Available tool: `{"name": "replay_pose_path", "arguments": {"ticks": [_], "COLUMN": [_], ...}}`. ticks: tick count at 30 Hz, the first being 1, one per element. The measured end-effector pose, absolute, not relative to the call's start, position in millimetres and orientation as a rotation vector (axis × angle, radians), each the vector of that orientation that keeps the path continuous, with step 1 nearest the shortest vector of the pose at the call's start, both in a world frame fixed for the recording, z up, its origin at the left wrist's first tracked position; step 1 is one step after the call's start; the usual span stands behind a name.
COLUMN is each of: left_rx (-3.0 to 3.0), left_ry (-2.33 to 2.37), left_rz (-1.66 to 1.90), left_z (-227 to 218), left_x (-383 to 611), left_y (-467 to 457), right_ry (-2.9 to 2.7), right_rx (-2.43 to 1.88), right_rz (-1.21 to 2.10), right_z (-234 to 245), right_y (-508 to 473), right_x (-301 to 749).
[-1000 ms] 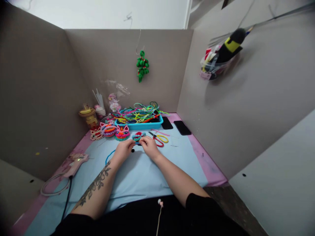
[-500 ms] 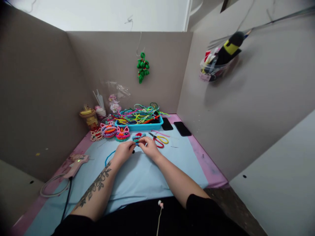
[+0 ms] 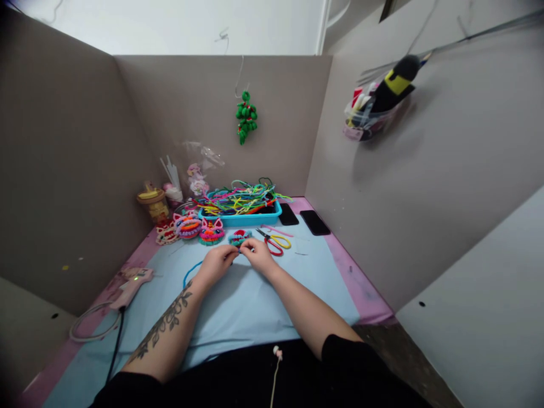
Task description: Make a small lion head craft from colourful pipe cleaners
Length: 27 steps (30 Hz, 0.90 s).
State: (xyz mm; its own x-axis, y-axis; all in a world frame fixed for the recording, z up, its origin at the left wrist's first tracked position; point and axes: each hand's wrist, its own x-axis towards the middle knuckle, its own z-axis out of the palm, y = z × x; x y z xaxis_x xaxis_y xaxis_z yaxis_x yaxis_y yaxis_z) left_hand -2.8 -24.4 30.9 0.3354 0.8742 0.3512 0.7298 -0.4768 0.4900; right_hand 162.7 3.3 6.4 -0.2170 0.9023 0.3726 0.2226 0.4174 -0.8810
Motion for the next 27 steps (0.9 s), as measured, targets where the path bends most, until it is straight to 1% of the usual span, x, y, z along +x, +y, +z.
{"name": "replay_pose_path", "arguments": {"ticks": [3, 8, 13, 21, 27], "left_rx": [2.383, 2.345, 2.341, 2.277, 2.272], "left_ry": [1.395, 1.508, 1.542, 1.509, 1.464], "left_rz": [0.846, 0.851, 0.848, 0.898, 0.879], "left_z": [31.0, 33.2, 34.3, 33.8, 33.3], "left_x": [-3.7, -6.5, -7.7, -2.6, -3.0], "left_y": [-22.9, -21.9, -22.7, -24.5, -23.0], "right_ry": [-1.701, -1.658, -1.65, -1.799, -1.759], "right_rx": [-0.941, -0.957, -1.017, -0.974, -1.005], "right_rz": [0.975, 0.981, 0.846, 0.608, 0.597], "right_z": [8.1, 14.0, 15.3, 15.2, 9.5], "right_y": [5.6, 5.4, 4.2, -0.4, 3.5], "right_x": [166.4, 172.0, 172.1, 169.7, 167.8]}}
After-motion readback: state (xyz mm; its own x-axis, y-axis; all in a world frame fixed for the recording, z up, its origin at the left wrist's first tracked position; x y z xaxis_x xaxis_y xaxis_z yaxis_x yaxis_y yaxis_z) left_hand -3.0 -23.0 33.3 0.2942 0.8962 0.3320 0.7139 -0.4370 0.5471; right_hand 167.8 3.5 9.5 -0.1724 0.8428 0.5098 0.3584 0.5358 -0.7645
